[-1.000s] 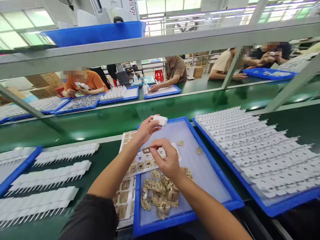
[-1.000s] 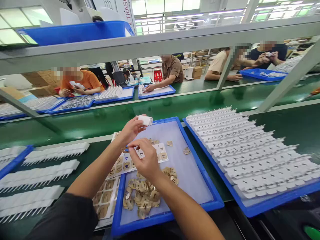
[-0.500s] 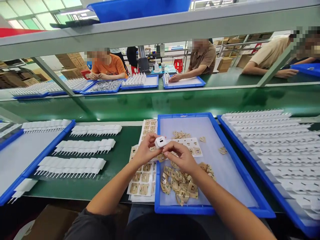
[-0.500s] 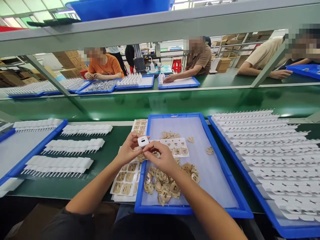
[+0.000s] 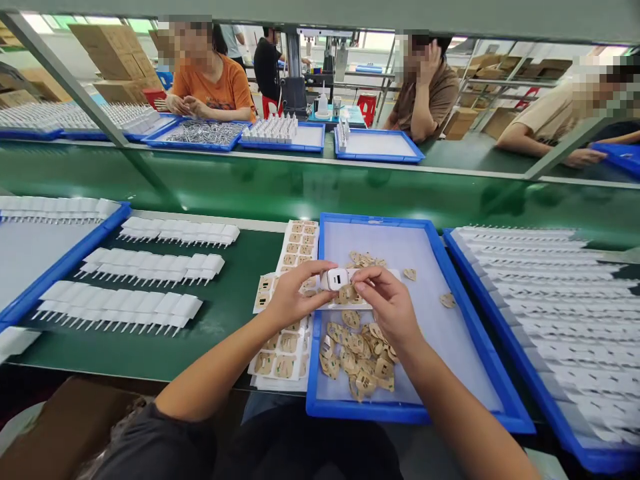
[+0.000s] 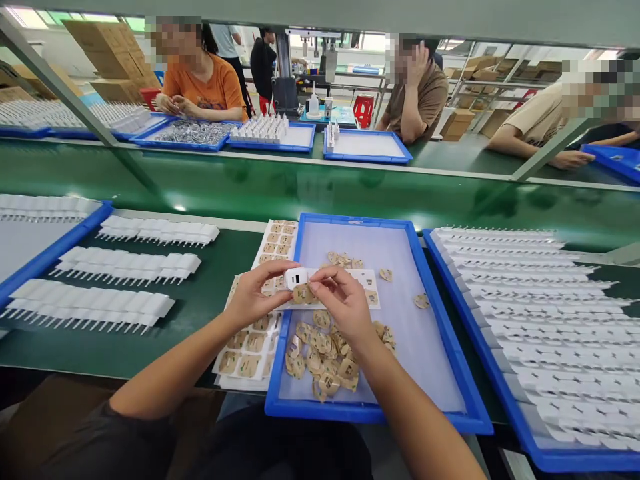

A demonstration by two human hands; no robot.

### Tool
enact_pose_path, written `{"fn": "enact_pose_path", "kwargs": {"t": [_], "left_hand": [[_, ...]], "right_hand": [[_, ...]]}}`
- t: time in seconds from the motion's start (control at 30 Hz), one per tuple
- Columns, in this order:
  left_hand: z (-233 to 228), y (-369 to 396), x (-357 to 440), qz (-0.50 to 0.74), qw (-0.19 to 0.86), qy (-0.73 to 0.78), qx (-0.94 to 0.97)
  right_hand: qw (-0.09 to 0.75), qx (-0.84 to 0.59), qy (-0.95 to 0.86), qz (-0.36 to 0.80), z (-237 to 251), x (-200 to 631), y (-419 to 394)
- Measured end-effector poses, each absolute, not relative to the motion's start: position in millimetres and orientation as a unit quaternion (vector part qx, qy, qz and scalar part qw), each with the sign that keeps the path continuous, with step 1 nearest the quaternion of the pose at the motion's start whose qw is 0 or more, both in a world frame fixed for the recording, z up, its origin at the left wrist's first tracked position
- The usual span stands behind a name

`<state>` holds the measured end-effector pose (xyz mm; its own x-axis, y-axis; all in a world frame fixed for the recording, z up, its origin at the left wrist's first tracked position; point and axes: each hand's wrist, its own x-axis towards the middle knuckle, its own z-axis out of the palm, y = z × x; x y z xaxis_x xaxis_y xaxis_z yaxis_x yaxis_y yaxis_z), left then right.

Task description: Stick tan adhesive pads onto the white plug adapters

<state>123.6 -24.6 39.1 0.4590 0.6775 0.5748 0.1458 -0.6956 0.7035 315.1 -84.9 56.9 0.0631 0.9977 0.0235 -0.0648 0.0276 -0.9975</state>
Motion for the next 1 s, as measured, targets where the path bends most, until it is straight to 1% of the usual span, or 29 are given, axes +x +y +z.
{"fn": "enact_pose_path", "kwargs": {"t": [0.07, 0.17, 0.57, 0.9, 1.0], "left_hand": [[42, -27, 126, 0.462, 0.240, 0.251, 0.816], [44, -30, 128, 0.465, 0.215, 0.233, 0.827], [45, -30, 128, 0.449, 0.220, 0.212, 0.839], [47, -29, 129, 0.447, 0.207, 0.207, 0.845], [46, -30, 129, 0.447, 0.208, 0.203, 0.846]], "right_hand": [[0.556, -0.507, -0.451, 0.479, 57, 312, -85], [0.563, -0.518, -0.431, 0.479, 57, 307, -84], [0.546, -0.537, -0.435, 0.474, 59, 306, -83], [0.521, -0.571, -0.465, 0.431, 65, 302, -87], [0.504, -0.583, -0.500, 0.394, 63, 302, -89]]}}
